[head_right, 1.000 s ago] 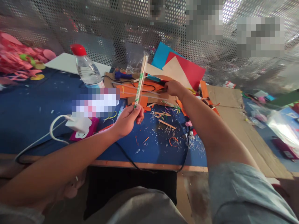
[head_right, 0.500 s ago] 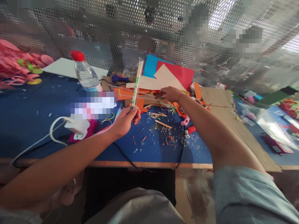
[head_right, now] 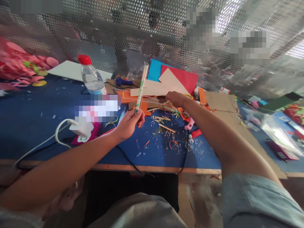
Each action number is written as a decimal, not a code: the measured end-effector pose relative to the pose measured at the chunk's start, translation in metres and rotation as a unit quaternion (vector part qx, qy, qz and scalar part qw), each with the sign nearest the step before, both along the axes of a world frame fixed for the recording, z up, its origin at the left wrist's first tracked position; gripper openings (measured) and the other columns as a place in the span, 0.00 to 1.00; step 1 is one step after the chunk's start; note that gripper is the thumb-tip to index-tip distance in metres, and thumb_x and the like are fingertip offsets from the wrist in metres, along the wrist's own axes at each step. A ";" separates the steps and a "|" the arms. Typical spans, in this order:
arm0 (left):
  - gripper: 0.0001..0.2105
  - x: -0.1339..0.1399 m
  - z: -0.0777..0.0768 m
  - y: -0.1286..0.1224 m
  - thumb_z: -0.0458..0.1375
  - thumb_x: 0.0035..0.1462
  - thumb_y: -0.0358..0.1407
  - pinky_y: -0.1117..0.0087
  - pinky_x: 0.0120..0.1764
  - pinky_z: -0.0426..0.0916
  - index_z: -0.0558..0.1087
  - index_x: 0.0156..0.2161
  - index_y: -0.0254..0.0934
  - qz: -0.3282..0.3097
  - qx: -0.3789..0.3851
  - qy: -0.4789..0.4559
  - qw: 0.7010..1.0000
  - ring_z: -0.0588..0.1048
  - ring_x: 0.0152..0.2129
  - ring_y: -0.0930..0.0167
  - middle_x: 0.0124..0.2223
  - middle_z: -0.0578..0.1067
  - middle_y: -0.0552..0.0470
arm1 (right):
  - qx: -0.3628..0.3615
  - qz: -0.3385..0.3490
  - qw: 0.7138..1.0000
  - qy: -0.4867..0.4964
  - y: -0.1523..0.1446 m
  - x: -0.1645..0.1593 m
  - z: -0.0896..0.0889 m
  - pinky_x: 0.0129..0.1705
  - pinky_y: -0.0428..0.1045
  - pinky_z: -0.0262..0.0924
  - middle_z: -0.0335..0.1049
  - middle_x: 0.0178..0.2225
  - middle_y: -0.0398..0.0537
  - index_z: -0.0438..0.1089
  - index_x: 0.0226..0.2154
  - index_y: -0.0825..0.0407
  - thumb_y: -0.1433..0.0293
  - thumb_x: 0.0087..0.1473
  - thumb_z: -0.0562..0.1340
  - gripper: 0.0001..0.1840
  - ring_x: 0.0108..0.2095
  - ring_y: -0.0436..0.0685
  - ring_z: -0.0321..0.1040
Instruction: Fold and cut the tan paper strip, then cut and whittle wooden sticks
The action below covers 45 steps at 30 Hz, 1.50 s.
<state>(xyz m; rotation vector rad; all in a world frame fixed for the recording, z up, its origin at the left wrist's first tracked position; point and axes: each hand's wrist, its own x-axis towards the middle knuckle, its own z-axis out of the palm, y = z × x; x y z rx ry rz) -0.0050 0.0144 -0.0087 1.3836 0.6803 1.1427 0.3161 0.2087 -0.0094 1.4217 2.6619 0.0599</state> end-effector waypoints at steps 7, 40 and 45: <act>0.27 -0.002 0.002 0.000 0.56 0.67 0.62 0.71 0.27 0.62 0.67 0.31 0.40 0.000 0.012 0.008 1.000 0.64 0.21 0.75 0.24 0.65 0.57 | -0.012 -0.014 1.000 -0.021 -0.011 -0.003 -0.002 0.54 0.56 0.66 0.80 0.52 0.58 0.78 0.50 0.50 0.72 0.64 0.64 0.13 0.52 0.64 0.75; 0.18 0.003 -0.015 0.005 0.55 0.74 0.48 0.67 0.46 0.72 0.79 0.53 0.38 0.080 0.048 0.064 0.994 0.77 0.44 0.67 0.47 0.81 0.45 | -0.076 -0.045 0.804 0.589 -0.163 -0.088 0.102 0.28 0.55 0.71 0.69 0.31 0.42 0.65 0.38 0.43 0.46 0.57 0.73 0.24 0.27 0.53 0.69; 0.22 0.004 -0.015 0.004 0.57 0.71 0.56 0.68 0.42 0.70 0.78 0.48 0.37 0.032 0.015 0.055 0.998 0.76 0.35 0.68 0.39 0.80 0.50 | -0.165 -0.023 0.785 0.597 -0.162 -0.119 0.078 0.31 0.59 0.74 0.70 0.33 0.42 0.60 0.40 0.43 0.48 0.59 0.71 0.24 0.28 0.55 0.72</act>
